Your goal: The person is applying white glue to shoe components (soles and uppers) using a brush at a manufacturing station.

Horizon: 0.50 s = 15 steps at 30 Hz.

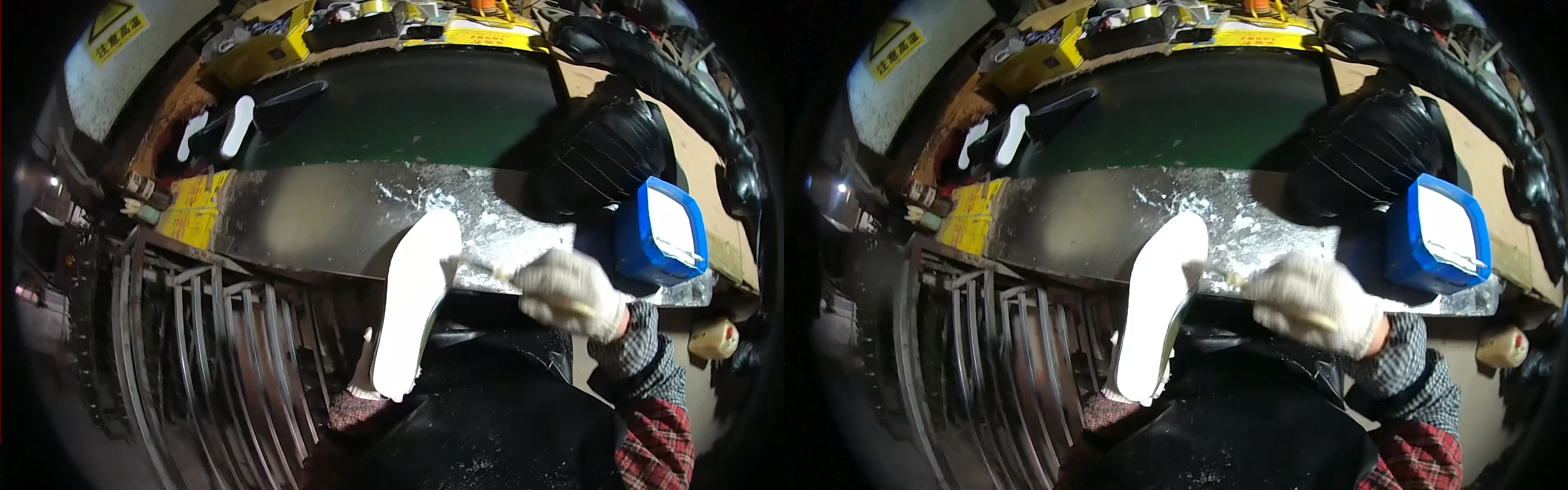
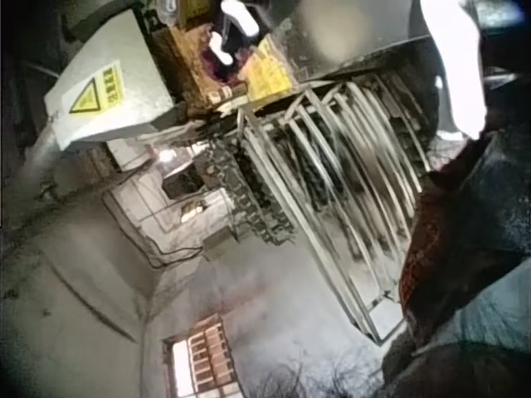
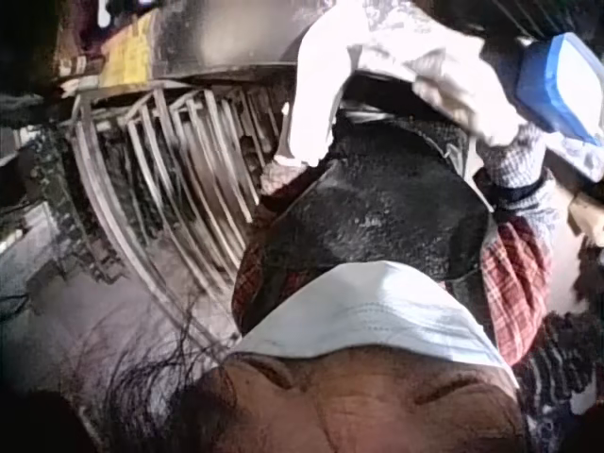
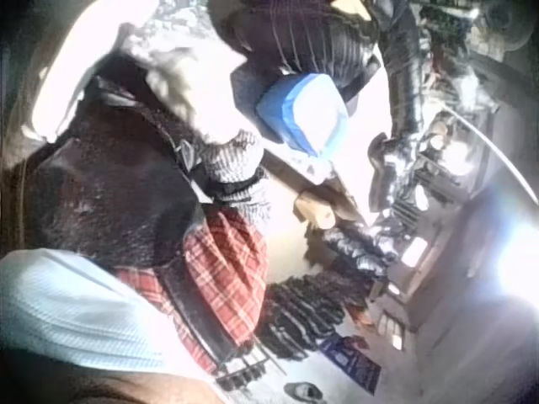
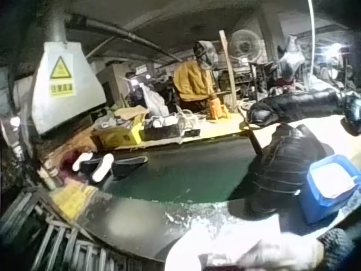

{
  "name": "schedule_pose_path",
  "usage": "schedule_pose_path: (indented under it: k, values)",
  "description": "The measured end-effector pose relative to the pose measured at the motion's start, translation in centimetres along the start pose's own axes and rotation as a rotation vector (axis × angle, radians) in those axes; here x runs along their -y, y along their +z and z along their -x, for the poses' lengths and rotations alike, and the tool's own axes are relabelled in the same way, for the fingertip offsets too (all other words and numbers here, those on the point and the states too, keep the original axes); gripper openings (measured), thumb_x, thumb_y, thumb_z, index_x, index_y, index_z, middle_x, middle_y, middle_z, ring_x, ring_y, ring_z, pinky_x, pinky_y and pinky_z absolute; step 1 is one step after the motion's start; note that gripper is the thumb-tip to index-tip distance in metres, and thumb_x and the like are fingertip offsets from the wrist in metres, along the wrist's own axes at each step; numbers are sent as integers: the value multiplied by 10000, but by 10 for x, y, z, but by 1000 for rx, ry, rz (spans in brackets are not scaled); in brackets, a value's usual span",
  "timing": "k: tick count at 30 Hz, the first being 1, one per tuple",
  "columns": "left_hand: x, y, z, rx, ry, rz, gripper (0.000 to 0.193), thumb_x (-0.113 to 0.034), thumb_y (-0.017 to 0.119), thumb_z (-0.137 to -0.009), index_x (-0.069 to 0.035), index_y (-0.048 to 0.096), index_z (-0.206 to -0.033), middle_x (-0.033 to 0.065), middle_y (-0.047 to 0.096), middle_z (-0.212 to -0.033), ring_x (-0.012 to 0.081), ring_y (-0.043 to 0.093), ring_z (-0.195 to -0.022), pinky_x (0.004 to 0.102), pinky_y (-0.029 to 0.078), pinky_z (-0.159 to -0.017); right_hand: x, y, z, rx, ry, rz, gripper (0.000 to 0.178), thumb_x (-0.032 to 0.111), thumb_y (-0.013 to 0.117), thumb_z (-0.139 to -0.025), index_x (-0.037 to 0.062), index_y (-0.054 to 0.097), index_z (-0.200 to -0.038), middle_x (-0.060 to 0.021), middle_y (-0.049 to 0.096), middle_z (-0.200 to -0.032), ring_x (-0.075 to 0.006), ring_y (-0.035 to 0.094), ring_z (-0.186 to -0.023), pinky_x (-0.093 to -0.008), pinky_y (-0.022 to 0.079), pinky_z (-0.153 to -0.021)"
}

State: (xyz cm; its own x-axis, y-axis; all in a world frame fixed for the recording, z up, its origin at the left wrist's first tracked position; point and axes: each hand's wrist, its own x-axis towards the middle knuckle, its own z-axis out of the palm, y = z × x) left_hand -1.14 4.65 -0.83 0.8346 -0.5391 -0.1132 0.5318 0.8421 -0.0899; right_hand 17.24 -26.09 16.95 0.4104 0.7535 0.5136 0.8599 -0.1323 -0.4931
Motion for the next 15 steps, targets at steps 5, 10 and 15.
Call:
schedule_pose_path:
  k: [5, 10, 15]
  values:
    - [-35, 75, -15, -416, 101, -183, 977, -816, 513, -747, 64, 548, -1169, 195, 619, -727, 164, 374, -410, 221, 278, -331, -15, -24, 15, -216, 99, 78, 360, 41, 776, -734, 44, 669, -1078, -121, 639, -919, -284, 636, -793, -360, 529, -680]
    - [-117, 115, -75, -700, 701, -602, 527, -474, 527, -960, 11, 554, -1165, 200, 665, -895, 257, 676, -697, 309, 578, -495, -5, -63, 59, -378, 286, 47, 312, 55, 750, -753, 16, 650, -1046, -141, 652, -928, -274, 636, -819, -363, 525, -726]
    - [-115, 131, -170, 56, 281, -347, 366, -358, 551, -980, 4, 571, -1035, 140, 625, -1013, 208, 620, -879, 331, 551, -777, 16, -98, 156, -784, 473, 122, 269, -35, 638, -822, -14, 615, -1089, -140, 623, -1007, -250, 602, -929, -345, 481, -828]
